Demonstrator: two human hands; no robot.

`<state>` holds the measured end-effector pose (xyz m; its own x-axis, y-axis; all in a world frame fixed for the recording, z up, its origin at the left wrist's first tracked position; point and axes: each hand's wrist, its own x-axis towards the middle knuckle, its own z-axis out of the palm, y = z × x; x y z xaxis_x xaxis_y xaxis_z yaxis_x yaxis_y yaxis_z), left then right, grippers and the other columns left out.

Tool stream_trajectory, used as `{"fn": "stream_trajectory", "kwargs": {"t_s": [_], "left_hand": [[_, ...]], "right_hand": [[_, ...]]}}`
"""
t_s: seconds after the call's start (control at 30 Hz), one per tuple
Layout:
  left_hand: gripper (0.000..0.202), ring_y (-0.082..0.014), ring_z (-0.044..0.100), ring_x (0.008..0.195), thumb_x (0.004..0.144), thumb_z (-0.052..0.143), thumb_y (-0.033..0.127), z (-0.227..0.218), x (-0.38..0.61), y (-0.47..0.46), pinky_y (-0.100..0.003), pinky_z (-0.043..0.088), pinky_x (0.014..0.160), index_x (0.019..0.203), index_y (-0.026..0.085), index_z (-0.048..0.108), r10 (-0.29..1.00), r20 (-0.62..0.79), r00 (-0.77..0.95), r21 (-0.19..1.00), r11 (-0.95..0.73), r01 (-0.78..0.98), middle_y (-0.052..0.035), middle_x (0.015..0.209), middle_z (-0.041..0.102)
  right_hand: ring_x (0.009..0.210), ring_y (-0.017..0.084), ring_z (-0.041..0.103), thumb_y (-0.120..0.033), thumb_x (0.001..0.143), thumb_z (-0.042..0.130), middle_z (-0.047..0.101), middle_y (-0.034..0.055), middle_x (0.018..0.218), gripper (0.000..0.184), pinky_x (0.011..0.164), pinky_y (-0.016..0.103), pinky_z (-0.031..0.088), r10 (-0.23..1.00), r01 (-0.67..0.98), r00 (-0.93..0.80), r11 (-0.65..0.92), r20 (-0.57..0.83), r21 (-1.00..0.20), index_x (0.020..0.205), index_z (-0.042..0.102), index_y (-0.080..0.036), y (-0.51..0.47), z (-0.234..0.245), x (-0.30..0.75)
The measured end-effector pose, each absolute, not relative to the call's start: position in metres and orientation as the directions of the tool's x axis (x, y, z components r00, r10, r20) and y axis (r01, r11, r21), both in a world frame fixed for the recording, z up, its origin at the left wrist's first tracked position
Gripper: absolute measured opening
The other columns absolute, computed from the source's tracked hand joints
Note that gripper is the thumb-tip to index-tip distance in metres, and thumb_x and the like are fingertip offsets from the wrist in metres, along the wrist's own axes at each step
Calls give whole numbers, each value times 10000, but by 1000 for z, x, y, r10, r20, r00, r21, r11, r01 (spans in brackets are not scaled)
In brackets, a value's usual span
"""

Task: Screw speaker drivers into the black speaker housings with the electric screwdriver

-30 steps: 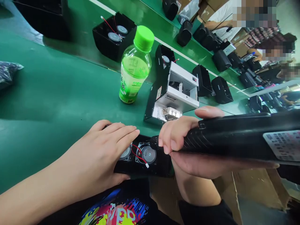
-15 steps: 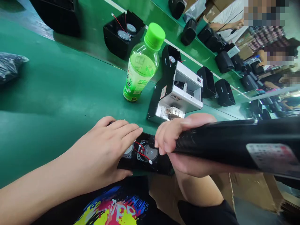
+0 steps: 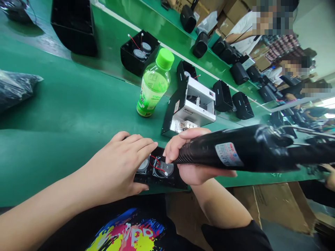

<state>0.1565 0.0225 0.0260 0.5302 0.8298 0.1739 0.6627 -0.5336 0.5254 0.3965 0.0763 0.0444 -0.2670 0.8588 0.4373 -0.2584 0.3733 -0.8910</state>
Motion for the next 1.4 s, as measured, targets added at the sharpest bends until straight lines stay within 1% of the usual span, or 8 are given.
{"fn": "stream_trajectory", "kwargs": {"t_s": [0.1, 0.23, 0.37, 0.53, 0.93, 1.17, 1.27, 1.4], "left_hand": [[1178, -480, 814, 1521, 729, 1217, 518, 23, 156, 22, -700, 512, 1298, 1757, 294, 688, 828, 179, 532, 509, -540, 670, -132, 1733, 853], [1169, -470, 836, 1485, 725, 1196, 480, 16, 154, 19, -697, 533, 1282, 1744, 262, 665, 799, 260, 542, 442, -598, 669, -156, 1728, 861], [1192, -461, 855, 1447, 704, 1160, 410, 11, 155, 16, -689, 538, 1281, 1757, 288, 615, 782, 342, 522, 392, -623, 677, -144, 1722, 869], [1253, -444, 881, 1390, 644, 1156, 371, 12, 156, 16, -668, 571, 1213, 1759, 291, 590, 777, 380, 502, 364, -625, 691, -127, 1659, 900], [1250, -435, 865, 1444, 687, 1132, 408, 7, 154, 15, -666, 568, 1267, 1801, 327, 570, 799, 345, 493, 380, -599, 705, -102, 1726, 866], [1243, -477, 864, 1450, 726, 1115, 398, 10, 147, 19, -717, 595, 1219, 1825, 341, 536, 774, 308, 553, 394, -633, 667, -127, 1731, 859], [1259, -483, 868, 1436, 718, 1115, 388, 11, 146, 20, -722, 589, 1212, 1831, 343, 529, 769, 323, 552, 389, -640, 663, -127, 1722, 863], [1236, -479, 868, 1423, 696, 1121, 348, 14, 150, 20, -719, 568, 1220, 1795, 306, 559, 765, 352, 539, 375, -643, 668, -139, 1700, 873]], "right_hand": [[542, 184, 712, -1006, 1046, 857, 836, -32, 777, 752, 591, 335, 644, 862, -350, -144, 415, 486, -840, 1368, 924, -329, 71, 47, 389], [531, 195, 717, -992, 1010, 900, 836, -31, 753, 777, 558, 336, 644, 904, -400, -163, 306, 396, -864, 1438, 956, -346, 67, 93, 403], [512, 194, 674, -986, 1030, 907, 770, -38, 694, 674, 547, 375, 648, 849, -292, 58, 517, 525, -805, 1240, 998, -353, 82, 142, 427], [438, 168, 606, -1094, 1052, 751, 699, -41, 622, 786, 436, 305, 495, 723, -167, 118, 691, 681, -704, 1013, 906, -324, 129, 130, 426], [360, 143, 457, -1105, 1165, 448, 572, -85, 616, 915, 345, 251, 357, 728, -161, 219, 684, 650, -711, 1257, 846, -286, 131, 114, 419], [461, 162, 612, -946, 1075, 865, 712, -53, 658, 654, 454, 289, 514, 735, -199, 189, 678, 651, -708, 1135, 862, -295, 129, 123, 428], [403, 158, 531, -1147, 1063, 642, 633, -69, 618, 843, 411, 298, 446, 724, -147, 110, 689, 681, -710, 1111, 807, -322, 138, 114, 422], [413, 154, 481, -1172, 1127, 310, 569, -72, 644, 984, 425, 300, 384, 720, -93, 208, 688, 662, -719, 1256, 778, -315, 147, 106, 414]]}}
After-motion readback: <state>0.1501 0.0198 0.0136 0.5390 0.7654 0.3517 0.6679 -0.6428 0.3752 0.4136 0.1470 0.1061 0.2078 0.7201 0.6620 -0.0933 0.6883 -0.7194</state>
